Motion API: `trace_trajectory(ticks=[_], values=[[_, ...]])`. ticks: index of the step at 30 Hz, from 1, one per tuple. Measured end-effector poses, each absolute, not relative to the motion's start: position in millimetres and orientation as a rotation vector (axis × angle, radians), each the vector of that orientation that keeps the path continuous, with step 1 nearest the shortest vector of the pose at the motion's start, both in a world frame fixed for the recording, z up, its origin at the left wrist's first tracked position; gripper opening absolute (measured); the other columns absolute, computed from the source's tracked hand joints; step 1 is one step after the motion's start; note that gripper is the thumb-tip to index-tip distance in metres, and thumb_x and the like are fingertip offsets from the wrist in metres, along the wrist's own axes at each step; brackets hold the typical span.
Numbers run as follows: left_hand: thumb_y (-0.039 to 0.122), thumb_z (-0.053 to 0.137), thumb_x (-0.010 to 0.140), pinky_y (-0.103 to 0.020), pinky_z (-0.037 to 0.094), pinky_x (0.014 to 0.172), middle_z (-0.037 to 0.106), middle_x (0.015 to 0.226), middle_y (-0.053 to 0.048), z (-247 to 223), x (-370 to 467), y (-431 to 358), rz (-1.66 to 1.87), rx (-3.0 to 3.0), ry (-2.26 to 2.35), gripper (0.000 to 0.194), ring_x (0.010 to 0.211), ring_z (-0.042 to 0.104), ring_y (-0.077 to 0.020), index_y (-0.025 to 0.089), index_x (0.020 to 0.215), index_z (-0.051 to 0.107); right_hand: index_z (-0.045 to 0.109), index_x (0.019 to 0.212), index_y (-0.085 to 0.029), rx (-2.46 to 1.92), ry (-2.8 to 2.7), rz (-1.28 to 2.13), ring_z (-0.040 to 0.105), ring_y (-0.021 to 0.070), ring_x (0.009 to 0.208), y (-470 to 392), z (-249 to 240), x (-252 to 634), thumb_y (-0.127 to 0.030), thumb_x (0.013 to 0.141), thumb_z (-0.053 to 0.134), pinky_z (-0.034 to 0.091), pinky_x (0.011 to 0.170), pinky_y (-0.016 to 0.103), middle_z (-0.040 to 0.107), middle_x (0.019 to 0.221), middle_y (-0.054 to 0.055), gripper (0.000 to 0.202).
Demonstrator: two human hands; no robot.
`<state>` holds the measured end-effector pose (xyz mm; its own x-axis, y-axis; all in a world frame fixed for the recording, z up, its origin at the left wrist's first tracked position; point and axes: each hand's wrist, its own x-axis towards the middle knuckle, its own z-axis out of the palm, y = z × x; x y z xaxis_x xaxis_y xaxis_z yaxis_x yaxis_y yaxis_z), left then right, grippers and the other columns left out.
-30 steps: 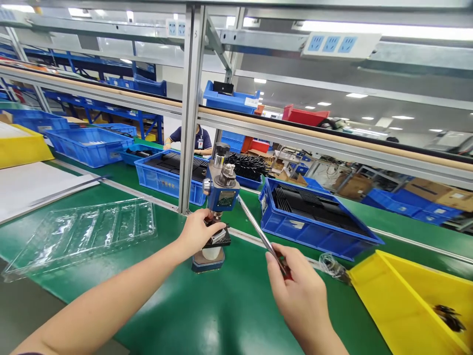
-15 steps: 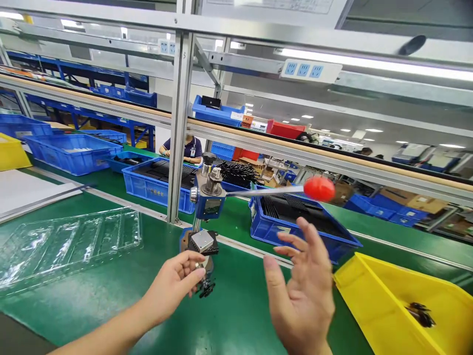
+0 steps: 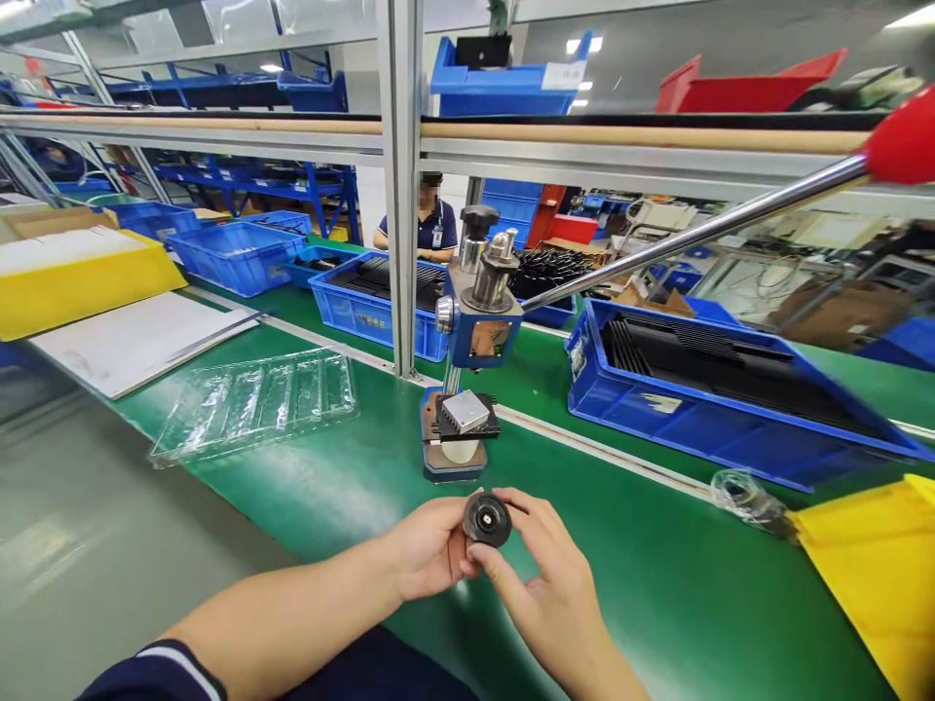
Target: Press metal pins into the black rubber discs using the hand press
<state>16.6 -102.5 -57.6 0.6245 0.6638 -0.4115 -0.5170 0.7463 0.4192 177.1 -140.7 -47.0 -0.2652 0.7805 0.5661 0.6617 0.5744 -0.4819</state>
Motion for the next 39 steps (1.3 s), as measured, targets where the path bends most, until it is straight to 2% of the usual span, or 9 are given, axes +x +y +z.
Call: trace_trajectory(ticks=[8, 21, 27, 34, 39], values=[[0.026, 0.071, 0.079, -0.014, 0.031, 0.039, 0.049, 0.061, 0.004, -61.9, 16.0, -102.3, 0.664, 0.243, 0.605, 0.019, 0.044, 0.048, -0.0047, 0.013, 0.081, 0.058, 0.058, 0.117, -0.021, -1.136, -1.989, 0.207, 0.057, 0.0196, 0.109, -138.2, -49.4, 177.9, -0.029, 0.087, 0.065, 0.052, 0.091, 0.035, 0.059, 0.118, 0.007, 0.032], [0.037, 0.068, 0.084, -0.017, 0.034, 0.042, 0.056, 0.059, 0.001, -65.1, 9.1, -100.5, 0.73, 0.371, 0.594, 0.027, 0.043, 0.05, -0.006, 0.011, 0.081, 0.06, 0.056, 0.121, -0.019, -1.11, -1.993, 0.193, 0.057, 0.0205, 0.111, -143.8, -43.9, 177.7, -0.029, 0.087, 0.066, 0.053, 0.093, 0.035, 0.06, 0.12, 0.01, 0.037], [0.038, 0.069, 0.083, -0.016, 0.034, 0.043, 0.058, 0.06, 0.0, -66.6, 6.1, -98.0, 0.727, 0.413, 0.602, 0.029, 0.044, 0.051, -0.0056, 0.011, 0.081, 0.059, 0.055, 0.123, -0.018, -1.122, -1.947, 0.204, 0.058, 0.0189, 0.113, -149.4, -39.0, 179.8, -0.019, 0.092, 0.054, 0.052, 0.096, 0.033, 0.06, 0.12, 0.01, 0.031], [0.043, 0.078, 0.073, -0.018, 0.035, 0.043, 0.057, 0.054, 0.002, -69.7, 9.3, -98.2, 0.803, 0.501, 0.692, 0.038, 0.043, 0.051, -0.0063, 0.014, 0.076, 0.054, 0.059, 0.104, -0.02, -1.147, -1.946, 0.131, 0.063, 0.0177, 0.102, -142.2, -40.6, 181.7, -0.025, 0.09, 0.058, 0.055, 0.087, 0.028, 0.064, 0.111, 0.008, 0.015], [0.052, 0.082, 0.061, -0.02, 0.035, 0.04, 0.055, 0.046, 0.002, -85.2, 9.3, -95.2, 0.821, 0.565, 0.757, 0.049, 0.037, 0.048, -0.0078, 0.015, 0.072, 0.053, 0.059, 0.102, -0.021, -1.097, -2.079, 0.16, 0.067, 0.015, 0.086, -129.6, -56.9, 189.5, -0.029, 0.087, 0.063, 0.058, 0.073, 0.021, 0.065, 0.103, 0.007, 0.018]])
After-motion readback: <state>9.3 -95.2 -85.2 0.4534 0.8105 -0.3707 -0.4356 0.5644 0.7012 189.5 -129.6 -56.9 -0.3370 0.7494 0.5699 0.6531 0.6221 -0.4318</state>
